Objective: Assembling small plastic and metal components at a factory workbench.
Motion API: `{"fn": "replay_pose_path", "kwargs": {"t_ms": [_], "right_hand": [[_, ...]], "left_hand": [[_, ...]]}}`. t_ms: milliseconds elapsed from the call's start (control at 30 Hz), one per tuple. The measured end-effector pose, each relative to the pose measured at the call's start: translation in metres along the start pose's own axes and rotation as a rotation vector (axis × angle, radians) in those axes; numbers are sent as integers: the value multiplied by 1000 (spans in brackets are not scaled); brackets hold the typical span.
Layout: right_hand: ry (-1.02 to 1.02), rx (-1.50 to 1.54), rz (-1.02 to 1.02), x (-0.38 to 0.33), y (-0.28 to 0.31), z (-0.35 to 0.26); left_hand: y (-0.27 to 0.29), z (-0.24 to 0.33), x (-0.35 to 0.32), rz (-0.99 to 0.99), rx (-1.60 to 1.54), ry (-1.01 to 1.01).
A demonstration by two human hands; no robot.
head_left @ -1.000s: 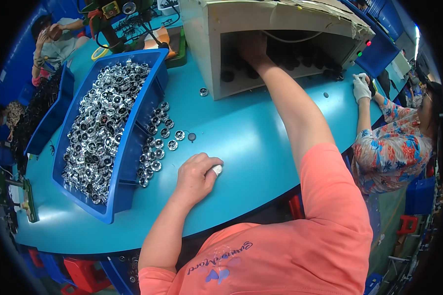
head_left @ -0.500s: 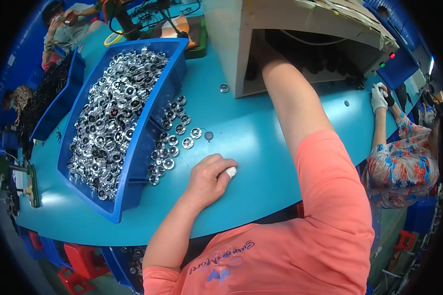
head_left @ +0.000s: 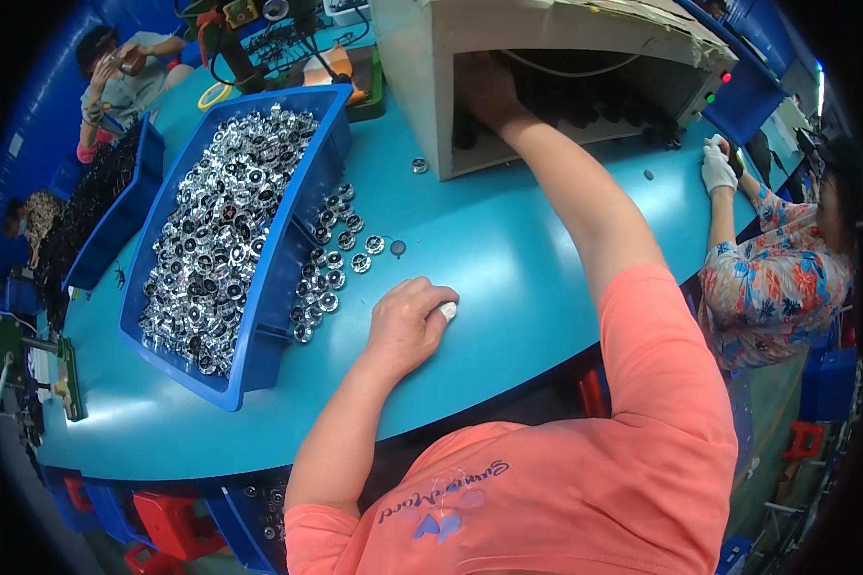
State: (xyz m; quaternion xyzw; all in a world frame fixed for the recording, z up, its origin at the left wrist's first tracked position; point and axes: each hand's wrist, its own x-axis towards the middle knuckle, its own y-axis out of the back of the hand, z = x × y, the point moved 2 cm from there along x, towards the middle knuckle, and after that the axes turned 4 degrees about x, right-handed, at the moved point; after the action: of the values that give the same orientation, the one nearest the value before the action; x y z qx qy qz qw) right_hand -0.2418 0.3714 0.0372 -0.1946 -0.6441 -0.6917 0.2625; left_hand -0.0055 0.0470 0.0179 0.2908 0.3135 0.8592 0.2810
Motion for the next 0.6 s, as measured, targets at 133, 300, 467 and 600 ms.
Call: {"fn": "replay_pose_path", "kwargs": {"t_ms": [133, 300, 467, 600], "right_hand": [[-25, 187, -268, 4, -8, 9], [-79, 322, -229, 2, -16, 22], [-181, 190, -144, -5, 2, -4], [-289, 302, -26, -9, -6, 3]], "left_hand": [[1, 0, 0, -30, 5, 62], [0, 1, 1, -18, 9, 46], [-1, 0, -1, -10, -10, 69], [0, 0, -4, -8, -17, 81]]}}
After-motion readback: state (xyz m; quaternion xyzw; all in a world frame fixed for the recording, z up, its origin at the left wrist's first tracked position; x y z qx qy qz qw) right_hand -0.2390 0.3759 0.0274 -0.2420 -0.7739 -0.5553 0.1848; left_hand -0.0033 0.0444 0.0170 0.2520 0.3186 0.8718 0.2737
